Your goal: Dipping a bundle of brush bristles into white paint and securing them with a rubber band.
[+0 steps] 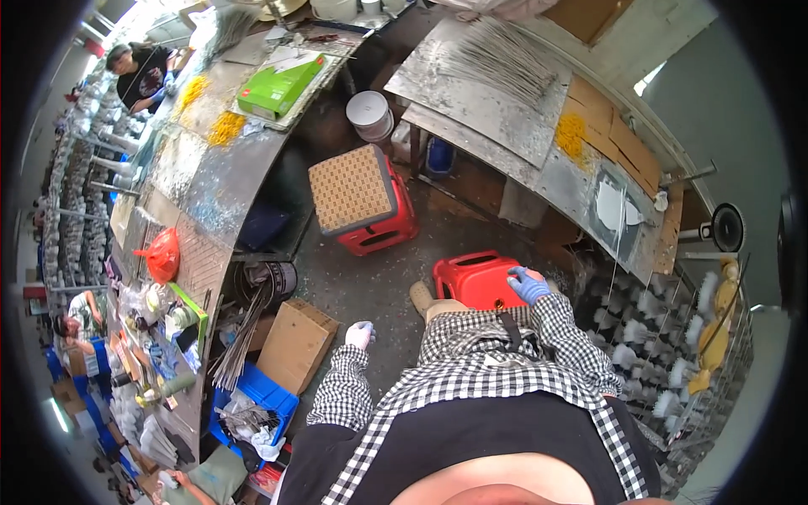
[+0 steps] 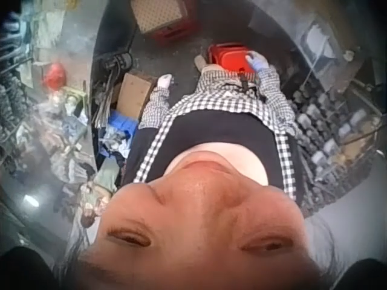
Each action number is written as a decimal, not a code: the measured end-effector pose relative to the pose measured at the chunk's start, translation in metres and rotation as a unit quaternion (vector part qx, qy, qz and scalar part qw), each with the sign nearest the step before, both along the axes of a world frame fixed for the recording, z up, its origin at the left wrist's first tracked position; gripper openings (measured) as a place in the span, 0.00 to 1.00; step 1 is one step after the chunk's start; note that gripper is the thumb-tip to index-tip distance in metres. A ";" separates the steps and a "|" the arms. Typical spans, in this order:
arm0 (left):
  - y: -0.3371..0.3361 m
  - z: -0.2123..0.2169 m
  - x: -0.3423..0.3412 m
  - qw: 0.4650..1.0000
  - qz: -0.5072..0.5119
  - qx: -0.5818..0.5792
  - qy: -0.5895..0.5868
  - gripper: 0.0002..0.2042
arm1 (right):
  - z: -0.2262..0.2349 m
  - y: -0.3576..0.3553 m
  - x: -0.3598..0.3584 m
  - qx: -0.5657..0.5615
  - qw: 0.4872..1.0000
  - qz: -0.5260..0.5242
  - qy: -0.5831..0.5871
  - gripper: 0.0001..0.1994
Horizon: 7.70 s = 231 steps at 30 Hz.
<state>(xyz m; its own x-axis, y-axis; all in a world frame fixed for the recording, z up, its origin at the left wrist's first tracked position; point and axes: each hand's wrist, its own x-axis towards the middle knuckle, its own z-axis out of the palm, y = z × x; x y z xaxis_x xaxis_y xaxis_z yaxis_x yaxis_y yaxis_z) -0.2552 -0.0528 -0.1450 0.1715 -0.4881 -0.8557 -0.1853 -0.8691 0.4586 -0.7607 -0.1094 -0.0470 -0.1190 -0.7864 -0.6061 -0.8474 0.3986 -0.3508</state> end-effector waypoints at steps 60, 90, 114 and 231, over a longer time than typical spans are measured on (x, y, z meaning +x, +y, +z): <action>-0.243 0.090 -0.642 0.553 -0.421 -0.715 -0.078 0.10 | 0.471 0.307 -0.597 0.091 0.626 -0.243 0.735 0.12; -0.279 0.304 -0.634 0.273 -0.469 -0.776 -0.322 0.14 | 0.209 0.051 -0.517 -0.573 0.784 0.146 0.189 0.11; -0.407 0.120 -0.625 0.853 -0.205 -0.478 0.052 0.05 | 0.234 -0.174 -0.816 -0.286 0.731 0.006 0.619 0.12; -0.510 0.161 -0.594 0.466 -0.603 -0.573 -0.302 0.41 | 0.062 -0.510 -0.292 -0.433 0.782 0.437 0.098 0.11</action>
<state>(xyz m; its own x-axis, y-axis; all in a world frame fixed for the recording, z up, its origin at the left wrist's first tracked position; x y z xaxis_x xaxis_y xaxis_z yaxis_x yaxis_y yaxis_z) -0.8491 -0.5625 0.0163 -0.7779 -0.6184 0.1118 -0.6180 0.7850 0.0425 -1.0527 -0.6197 0.0146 0.6695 -0.7250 0.1619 -0.7349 -0.6782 0.0018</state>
